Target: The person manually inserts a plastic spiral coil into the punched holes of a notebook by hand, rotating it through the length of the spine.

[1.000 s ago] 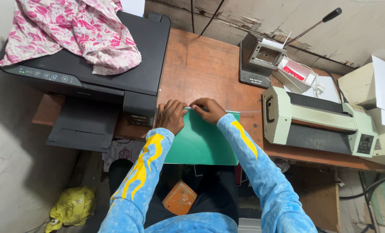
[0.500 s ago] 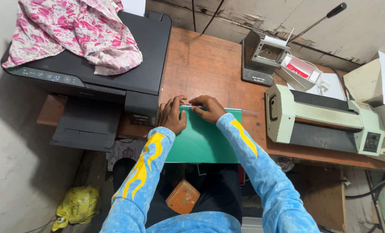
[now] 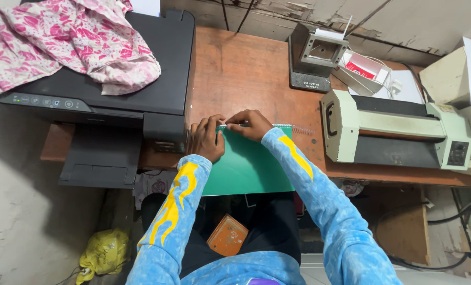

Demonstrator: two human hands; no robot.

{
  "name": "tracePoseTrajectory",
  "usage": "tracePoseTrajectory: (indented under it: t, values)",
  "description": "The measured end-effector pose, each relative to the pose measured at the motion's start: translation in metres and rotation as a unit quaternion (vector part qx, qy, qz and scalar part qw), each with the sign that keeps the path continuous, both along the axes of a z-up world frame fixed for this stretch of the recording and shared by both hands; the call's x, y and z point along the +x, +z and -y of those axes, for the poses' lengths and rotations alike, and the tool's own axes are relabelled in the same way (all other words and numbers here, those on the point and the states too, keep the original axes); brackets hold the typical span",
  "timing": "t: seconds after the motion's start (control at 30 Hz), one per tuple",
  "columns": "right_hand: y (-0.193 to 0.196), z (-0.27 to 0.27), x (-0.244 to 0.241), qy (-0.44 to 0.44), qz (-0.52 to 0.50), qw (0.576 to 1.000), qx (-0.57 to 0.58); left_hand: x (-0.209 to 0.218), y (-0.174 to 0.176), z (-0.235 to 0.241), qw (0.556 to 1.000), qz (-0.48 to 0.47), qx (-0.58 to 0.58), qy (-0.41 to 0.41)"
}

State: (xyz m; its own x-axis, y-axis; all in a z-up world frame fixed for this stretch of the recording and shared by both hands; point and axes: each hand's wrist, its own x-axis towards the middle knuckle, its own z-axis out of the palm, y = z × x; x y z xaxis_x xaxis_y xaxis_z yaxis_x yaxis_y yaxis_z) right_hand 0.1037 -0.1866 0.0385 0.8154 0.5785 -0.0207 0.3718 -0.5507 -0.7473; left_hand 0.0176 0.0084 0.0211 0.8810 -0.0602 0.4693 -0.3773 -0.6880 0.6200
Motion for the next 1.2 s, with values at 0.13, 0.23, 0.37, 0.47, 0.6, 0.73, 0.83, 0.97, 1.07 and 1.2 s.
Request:
tracePoseTrajectory:
  t: [0.13, 0.23, 0.37, 0.47, 0.6, 0.73, 0.83, 0.97, 1.07, 1.2]
  values:
    - [0.0, -0.003, -0.008, 0.01, 0.014, 0.996, 0.088, 0.001, 0.0, 0.001, 1.0, -0.008, 0.005, 0.003]
    - [0.001, -0.005, -0.008, 0.035, 0.037, 0.997, 0.059, 0.001, -0.002, 0.001, 1.0, -0.011, 0.008, 0.004]
    - [0.012, -0.008, -0.011, 0.074, 0.172, 0.982, -0.039, 0.002, -0.005, 0.0, 1.0, -0.014, 0.004, -0.001]
    - [0.023, -0.017, -0.012, 0.084, 0.198, 0.972, -0.097, 0.003, -0.007, 0.001, 1.0, -0.01, -0.005, 0.001]
    - [0.032, -0.024, -0.015, 0.06, 0.198, 0.968, -0.139, 0.003, -0.008, 0.001, 1.0, -0.015, -0.015, 0.004]
    - [0.02, -0.02, -0.015, -0.017, 0.098, 0.994, -0.038, 0.002, -0.007, 0.001, 1.0, -0.019, -0.023, 0.002]
    - [-0.002, -0.015, -0.003, 0.006, 0.012, 0.998, 0.063, -0.001, -0.004, 0.0, 1.0, -0.001, -0.019, 0.008]
    - [-0.028, -0.002, 0.005, 0.048, 0.055, 0.997, 0.033, 0.0, -0.008, -0.001, 1.0, 0.01, -0.014, 0.02]
    - [-0.031, 0.001, 0.0, 0.006, 0.047, 0.999, 0.008, 0.008, -0.02, 0.0, 0.992, 0.031, -0.111, 0.043]
    - [-0.019, 0.005, -0.012, -0.011, 0.072, 0.996, 0.06, 0.012, -0.028, -0.003, 0.97, -0.018, -0.243, 0.007]
